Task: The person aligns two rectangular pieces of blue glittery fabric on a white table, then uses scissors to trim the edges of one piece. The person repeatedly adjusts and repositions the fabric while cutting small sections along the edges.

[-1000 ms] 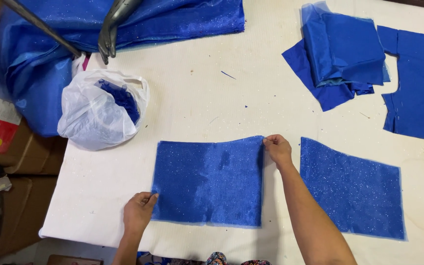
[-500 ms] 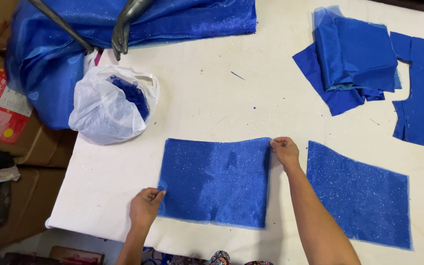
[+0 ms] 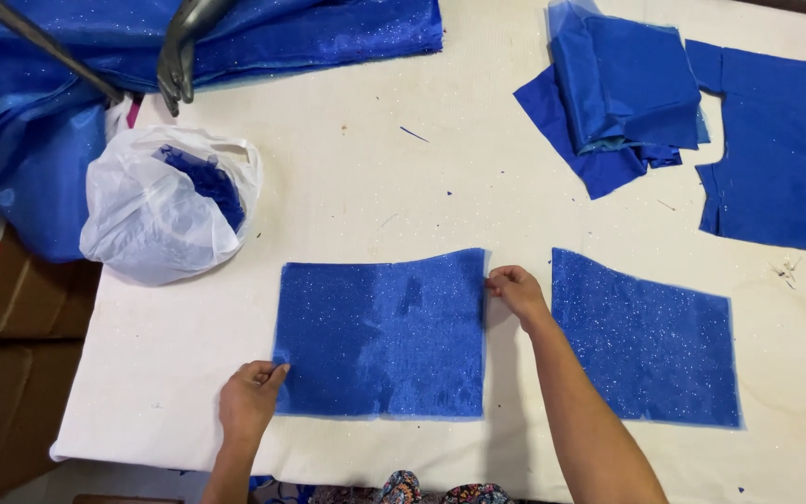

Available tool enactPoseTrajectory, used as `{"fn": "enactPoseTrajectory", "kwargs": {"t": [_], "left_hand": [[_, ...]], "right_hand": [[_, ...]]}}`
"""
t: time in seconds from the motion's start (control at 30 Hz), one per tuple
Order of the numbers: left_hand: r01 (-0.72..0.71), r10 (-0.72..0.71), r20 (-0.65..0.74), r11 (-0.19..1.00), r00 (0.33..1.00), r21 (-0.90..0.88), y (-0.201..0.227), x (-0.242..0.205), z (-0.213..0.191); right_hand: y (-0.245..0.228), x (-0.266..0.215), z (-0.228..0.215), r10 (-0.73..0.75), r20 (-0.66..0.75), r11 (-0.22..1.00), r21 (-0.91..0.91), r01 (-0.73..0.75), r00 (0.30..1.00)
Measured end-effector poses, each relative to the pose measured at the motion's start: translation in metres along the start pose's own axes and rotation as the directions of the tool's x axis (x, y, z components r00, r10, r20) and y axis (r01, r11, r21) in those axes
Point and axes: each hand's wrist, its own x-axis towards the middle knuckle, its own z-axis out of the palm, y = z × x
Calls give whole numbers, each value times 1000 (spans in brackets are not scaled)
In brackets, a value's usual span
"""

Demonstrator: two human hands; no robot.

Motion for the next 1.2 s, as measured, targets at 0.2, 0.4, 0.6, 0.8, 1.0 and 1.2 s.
{"fn": "enactPoseTrajectory", "kwargs": {"t": [0.2, 0.4, 0.6, 0.8, 1.0, 1.2], "left_hand": [[-13, 13, 10, 1000, 1000, 1, 2, -3, -3], [23, -23, 14, 1000, 1000, -6, 3, -4, -2], [9, -9, -1, 1000, 1000, 18, -1, 0, 1], [5, -5, 1, 1000, 1000, -5, 1, -4, -2], [-3, 3, -6, 1000, 1000, -25, 4, -9, -4], [-5, 5, -2, 1000, 1000, -6, 4, -8, -3]], "right_hand": [[20, -3, 2, -67, -91, 983, -176, 50, 994], [18, -16, 6, -38, -137, 936, -353, -13, 990], [13, -28, 7, -47, -144, 923, -383, -12, 989], [8, -32, 6, -36, -146, 923, -385, -24, 989], [9, -31, 6, -19, -147, 928, -370, -37, 989], [7, -36, 6, -13, -142, 944, -327, -34, 990]]}}
